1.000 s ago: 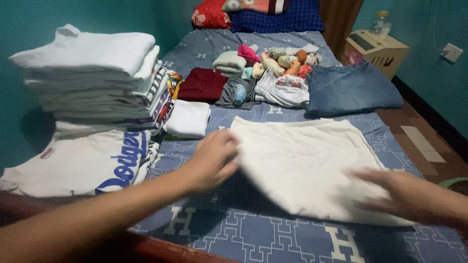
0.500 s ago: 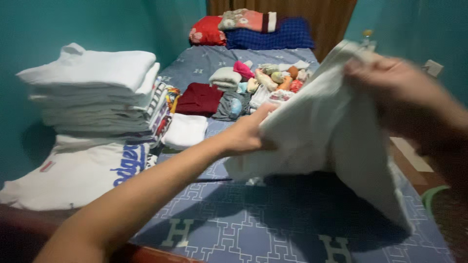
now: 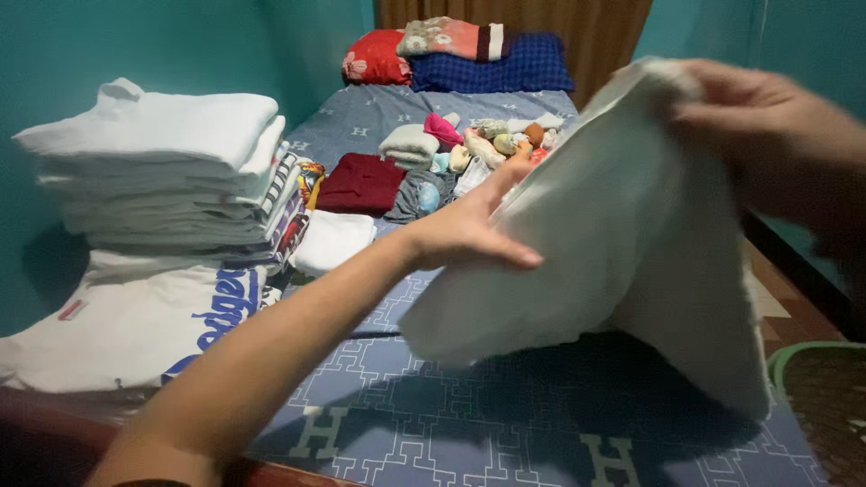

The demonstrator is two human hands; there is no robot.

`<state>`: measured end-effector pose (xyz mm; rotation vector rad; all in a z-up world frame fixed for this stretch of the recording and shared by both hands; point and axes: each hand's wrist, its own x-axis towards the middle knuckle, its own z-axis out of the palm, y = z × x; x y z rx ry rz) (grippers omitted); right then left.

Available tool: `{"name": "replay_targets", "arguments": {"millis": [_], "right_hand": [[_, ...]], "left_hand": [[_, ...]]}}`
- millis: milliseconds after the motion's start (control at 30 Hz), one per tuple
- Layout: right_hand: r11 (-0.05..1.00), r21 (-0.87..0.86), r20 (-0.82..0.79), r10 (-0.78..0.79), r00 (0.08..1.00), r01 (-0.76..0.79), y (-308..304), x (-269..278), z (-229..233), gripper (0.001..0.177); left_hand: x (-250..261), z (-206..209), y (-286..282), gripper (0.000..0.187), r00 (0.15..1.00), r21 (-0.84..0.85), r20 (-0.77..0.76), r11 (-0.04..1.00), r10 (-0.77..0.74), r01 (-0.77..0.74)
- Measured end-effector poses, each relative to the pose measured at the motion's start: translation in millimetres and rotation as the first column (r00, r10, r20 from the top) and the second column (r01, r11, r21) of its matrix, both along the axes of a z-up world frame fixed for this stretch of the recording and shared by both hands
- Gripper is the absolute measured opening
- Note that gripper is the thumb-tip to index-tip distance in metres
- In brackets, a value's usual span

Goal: The person folds several items of clean laundry on a bed, including a white towel, a floral-patterned garment, a light-colored towel, and a white cloth. Each item is unfolded, smoothed, and folded into a neat rectangle before being placed in a pile.

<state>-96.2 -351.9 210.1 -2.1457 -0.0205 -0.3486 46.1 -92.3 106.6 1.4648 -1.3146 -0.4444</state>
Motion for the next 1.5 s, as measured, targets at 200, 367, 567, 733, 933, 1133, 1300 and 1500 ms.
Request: {"name": "replay_targets", "arguments": {"millis": [200, 367, 567, 733, 933, 1133, 1300, 1500], "right_hand": [[0.991, 0.003, 0.019, -0.134, 0.991, 0.134, -73.9, 7.2, -2.8, 0.047], [0.999, 0.02, 0.046, -0.03, 0.999, 0.029, -124.5, 29.2, -3.9, 0.049], [0.98, -0.124, 0.271, -0.116, 0.955, 0.154, -141.2, 26.8, -19.2, 0.075], [0.98, -0.154, 0.149, -0.1, 0.984, 0.123, -167.3, 25.5, -34.3, 0.068], [0.93, -0.367, 0.095, 0.044, 0.994, -0.006, -259.4, 72.4, -61.6, 0.026], [0.623, -0.499, -0.053, 0.672, 0.738, -0.603, -267.0, 84.1, -56.0, 0.06], [0.768, -0.285, -0.16, 0.552, 0.818, -0.574, -253.3, 52.9, -50.2, 0.039], [0.82, -0.556, 0.118, 0.238, 0.964, -0.135, -271.1, 72.6, -56.8, 0.036]], "left_hand": [[25.3, -21.3, 44.8, 0.088, 0.998, 0.21, 0.044, 0.976, 0.053, -0.061], [53.0, -16.9, 51.2, 0.069, 0.985, 0.005, -0.106, 0.991, 0.134, -0.134], [54.5, -17.9, 52.9, 0.05, 0.947, -0.111, -0.251, 0.966, 0.199, -0.233], [54.4, -33.8, 47.0, 0.04, 0.946, 0.02, -0.268, 0.983, 0.183, -0.184], [67.1, -42.1, 46.0, 0.019, 0.951, 0.082, -0.182, 0.968, 0.25, -0.239], [79.3, -45.1, 50.7, 0.014, 0.831, 0.08, 0.253, 0.845, 0.496, -0.528], [75.3, -41.0, 49.2, 0.014, 0.774, -0.036, 0.448, 0.874, 0.447, -0.484], [47.3, -1.7, 55.1, 0.017, 0.805, -0.118, 0.323, 0.865, 0.498, -0.488]]}}
